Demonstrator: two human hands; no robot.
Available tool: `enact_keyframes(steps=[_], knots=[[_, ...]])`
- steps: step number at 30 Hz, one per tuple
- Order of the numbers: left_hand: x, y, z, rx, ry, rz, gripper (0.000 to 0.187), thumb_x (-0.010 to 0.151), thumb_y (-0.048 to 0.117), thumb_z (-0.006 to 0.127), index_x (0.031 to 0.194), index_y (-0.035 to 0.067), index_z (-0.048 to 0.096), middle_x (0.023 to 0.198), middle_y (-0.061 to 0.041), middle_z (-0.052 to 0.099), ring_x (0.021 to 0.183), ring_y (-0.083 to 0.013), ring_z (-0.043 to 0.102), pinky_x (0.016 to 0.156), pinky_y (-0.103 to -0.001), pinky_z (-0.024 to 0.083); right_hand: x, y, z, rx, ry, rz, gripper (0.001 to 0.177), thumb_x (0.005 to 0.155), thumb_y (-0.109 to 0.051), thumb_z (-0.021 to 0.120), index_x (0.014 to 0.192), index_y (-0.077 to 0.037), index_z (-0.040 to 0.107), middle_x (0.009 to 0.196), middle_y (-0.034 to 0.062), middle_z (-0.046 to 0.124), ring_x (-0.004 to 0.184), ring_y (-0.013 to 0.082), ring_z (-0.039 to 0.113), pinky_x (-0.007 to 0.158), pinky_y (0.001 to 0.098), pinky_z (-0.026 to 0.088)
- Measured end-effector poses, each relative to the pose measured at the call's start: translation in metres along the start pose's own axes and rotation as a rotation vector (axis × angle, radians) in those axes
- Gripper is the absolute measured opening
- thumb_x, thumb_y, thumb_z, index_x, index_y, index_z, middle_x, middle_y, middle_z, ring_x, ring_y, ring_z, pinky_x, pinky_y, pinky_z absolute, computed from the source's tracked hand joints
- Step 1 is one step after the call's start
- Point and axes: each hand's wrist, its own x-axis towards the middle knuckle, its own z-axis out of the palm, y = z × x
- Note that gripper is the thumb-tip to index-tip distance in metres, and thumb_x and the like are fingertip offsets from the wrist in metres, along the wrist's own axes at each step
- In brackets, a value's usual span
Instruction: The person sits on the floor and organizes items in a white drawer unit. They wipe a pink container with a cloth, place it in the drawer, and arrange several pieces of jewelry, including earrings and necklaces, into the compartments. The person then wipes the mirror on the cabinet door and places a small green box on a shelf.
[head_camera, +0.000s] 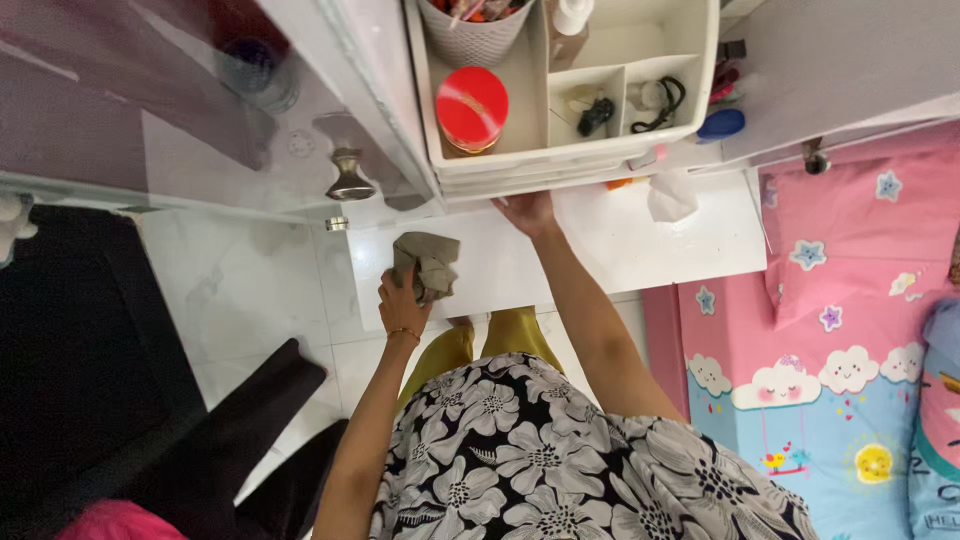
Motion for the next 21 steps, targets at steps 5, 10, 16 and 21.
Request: enact_keyframes(steps=[5,10,16,21], knots=[[0.023,0.006,0.028,-0.298,0.033,0.103,0.066,0.094,0.026,0.088,0.154,0.022,0.061,0.15,-0.017,0.067,0.137,-0.0381,0.066,0.112,-0.05,0.062,-0.081,0.058,-0.037,-0.97,-0.069,-0.102,0.068,0.113,-0.056,0.056,0.167,-0.014,0.053,0.169,0.0099,0.058,0.149,0.0287,0.057,0.122,0.0541,0.046],[0.007,0.054,0.065,-1.013,-0.29,0.258,0.069,0.102,0.02,0.074,0.167,0.016,0.049,0.165,-0.019,0.059,0.15,-0.032,0.06,0.12,-0.045,0.055,-0.145,0.136,-0.045,-0.941,0.016,-0.187,0.075,0.1,-0.02,0.077,0.166,-0.012,0.043,0.167,0.0099,0.05,0.156,0.0301,0.048,0.125,0.0484,0.05],[-0.029,0.094,0.037,-0.922,-0.396,0.423,0.067,0.095,-0.007,0.06,0.157,0.017,0.062,0.162,-0.007,0.06,0.142,-0.0239,0.062,0.101,-0.037,0.062,-0.178,0.019,-0.1,-1.135,0.104,-0.751,0.069,0.098,-0.005,0.065,0.162,-0.006,0.041,0.149,0.0147,0.06,0.137,0.025,0.063,0.113,0.0373,0.056],[-0.024,0.059,0.028,-1.008,-0.277,0.325,0.068,0.089,-0.017,0.05,0.147,0.013,0.068,0.152,-0.003,0.072,0.13,-0.019,0.072,0.105,-0.032,0.063,-0.215,-0.139,-0.124,-1.392,0.767,-0.876,0.072,0.097,-0.007,0.068,0.165,-0.002,0.045,0.161,0.0196,0.063,0.149,0.0317,0.063,0.13,0.0423,0.049]])
